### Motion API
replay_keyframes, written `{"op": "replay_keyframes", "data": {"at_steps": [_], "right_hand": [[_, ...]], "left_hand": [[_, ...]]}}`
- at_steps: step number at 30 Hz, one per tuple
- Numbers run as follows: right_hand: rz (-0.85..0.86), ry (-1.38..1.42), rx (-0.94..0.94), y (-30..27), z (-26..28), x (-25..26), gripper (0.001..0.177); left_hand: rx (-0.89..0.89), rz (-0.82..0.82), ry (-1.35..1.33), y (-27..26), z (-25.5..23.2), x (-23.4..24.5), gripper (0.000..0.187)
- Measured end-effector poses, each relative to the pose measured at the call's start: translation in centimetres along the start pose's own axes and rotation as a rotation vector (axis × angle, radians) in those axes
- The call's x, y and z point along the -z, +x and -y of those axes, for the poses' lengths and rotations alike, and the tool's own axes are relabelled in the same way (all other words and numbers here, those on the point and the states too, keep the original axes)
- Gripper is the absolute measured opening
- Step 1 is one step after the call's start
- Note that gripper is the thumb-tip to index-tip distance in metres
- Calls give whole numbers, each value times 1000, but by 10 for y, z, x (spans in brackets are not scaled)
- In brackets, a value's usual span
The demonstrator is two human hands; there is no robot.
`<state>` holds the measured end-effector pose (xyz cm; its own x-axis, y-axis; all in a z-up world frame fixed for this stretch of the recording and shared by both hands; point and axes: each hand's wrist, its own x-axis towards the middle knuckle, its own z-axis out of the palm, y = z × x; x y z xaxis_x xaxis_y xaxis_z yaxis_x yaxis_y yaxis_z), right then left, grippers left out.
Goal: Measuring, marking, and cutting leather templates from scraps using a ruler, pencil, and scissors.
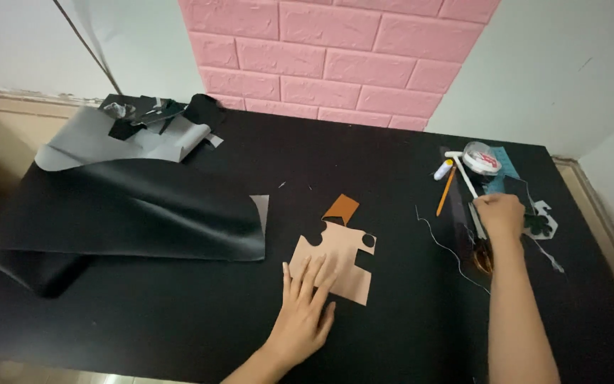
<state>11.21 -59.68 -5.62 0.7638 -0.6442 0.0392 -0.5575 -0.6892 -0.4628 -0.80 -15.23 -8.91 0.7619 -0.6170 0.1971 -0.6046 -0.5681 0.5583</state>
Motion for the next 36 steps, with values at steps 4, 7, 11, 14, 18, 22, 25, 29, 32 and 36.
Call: {"op": "replay_keyframes", "data": {"at_steps": [4,7,11,14,18,22,25,29,32,36], "right_hand": [[66,-25,-45,11,25,-19,43],[142,-52,-73,10,51,-34,53],[84,-17,-138,9,57,-47,35],[165,172,-174,-5,62,-25,20],[228,70,-158,-33,56,21,18],[112,320,-71,-81,42,79,24],[-147,159,89,-72,-35,71,33],[32,333,-40,-115,-43,65,29],[15,15,100,-115,-68,44,33],[58,19,42,-129,-53,39,42]], "left_hand": [[44,-63,-75,1,4,1,71],[36,-113,-143,0,6,5,67],[44,-110,-188,1,8,6,68],[33,-155,-201,0,9,4,64],[0,-209,-199,0,11,3,55],[-20,-221,-201,-1,11,-1,49],[24,-141,-208,1,6,10,55],[12,-177,-181,-1,5,8,58],[3,-194,-177,-1,5,5,64],[-3,-241,-156,-5,5,1,55]]}}
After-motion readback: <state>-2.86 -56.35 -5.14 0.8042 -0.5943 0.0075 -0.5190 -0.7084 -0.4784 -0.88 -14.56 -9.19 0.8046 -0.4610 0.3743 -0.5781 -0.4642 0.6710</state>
